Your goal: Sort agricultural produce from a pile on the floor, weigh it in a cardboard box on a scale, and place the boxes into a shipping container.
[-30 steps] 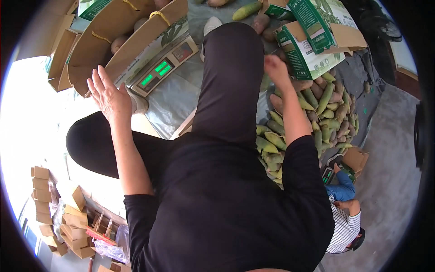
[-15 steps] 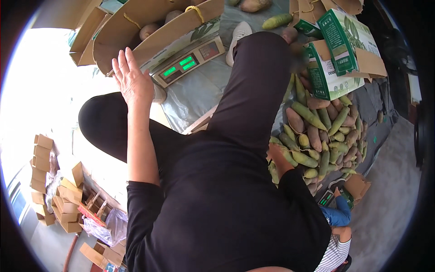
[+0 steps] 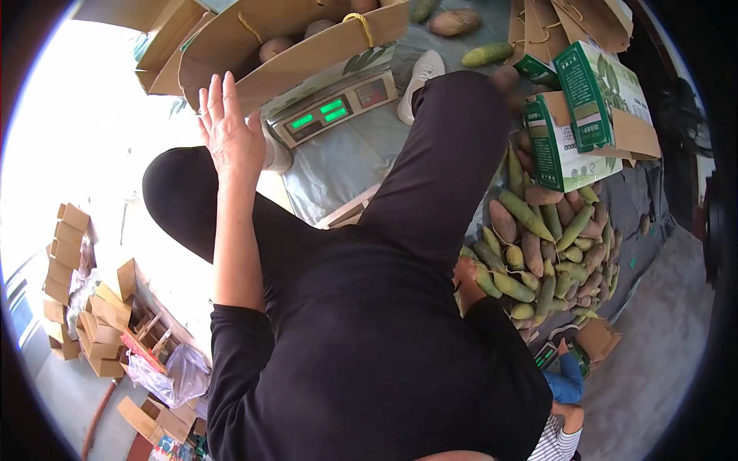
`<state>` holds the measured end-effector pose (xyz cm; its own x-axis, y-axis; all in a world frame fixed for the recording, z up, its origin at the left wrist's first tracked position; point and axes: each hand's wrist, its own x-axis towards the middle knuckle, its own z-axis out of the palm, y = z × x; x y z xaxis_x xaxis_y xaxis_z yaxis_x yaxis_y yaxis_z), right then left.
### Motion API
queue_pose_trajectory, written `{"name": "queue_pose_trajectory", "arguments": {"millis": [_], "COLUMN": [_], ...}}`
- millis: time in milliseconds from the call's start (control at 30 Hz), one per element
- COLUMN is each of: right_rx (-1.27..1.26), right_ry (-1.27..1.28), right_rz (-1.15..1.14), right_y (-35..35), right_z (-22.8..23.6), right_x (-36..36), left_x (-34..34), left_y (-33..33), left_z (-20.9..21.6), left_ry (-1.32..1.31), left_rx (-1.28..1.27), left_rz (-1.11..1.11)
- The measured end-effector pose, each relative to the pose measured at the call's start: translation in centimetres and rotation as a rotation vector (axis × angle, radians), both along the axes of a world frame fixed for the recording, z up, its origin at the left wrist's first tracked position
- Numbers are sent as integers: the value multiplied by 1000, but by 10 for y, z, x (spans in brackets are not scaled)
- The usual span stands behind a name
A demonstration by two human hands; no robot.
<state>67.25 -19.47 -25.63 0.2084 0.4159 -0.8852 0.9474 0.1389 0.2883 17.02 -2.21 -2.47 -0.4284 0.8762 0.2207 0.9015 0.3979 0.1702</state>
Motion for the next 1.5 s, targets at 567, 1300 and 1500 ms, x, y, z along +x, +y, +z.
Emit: {"name": "queue_pose_trajectory", "arguments": {"millis": [567,1300,1500], "right_rx": [589,1206,1280], "right_ry": [583,1448,1281], "right_rz": [-553,759,952], "right_y": [50,349,353], "right_z": [20,361,292], "right_x": [32,-357,-401], "left_x": [-8,-10,-11], "left_y": [-5,-12,-11], "left_z": [2,-1,-3], "left_ry": [10,-38,-53], "left_rx": [27,-48,-46], "left_rz": [49,53,33]}}
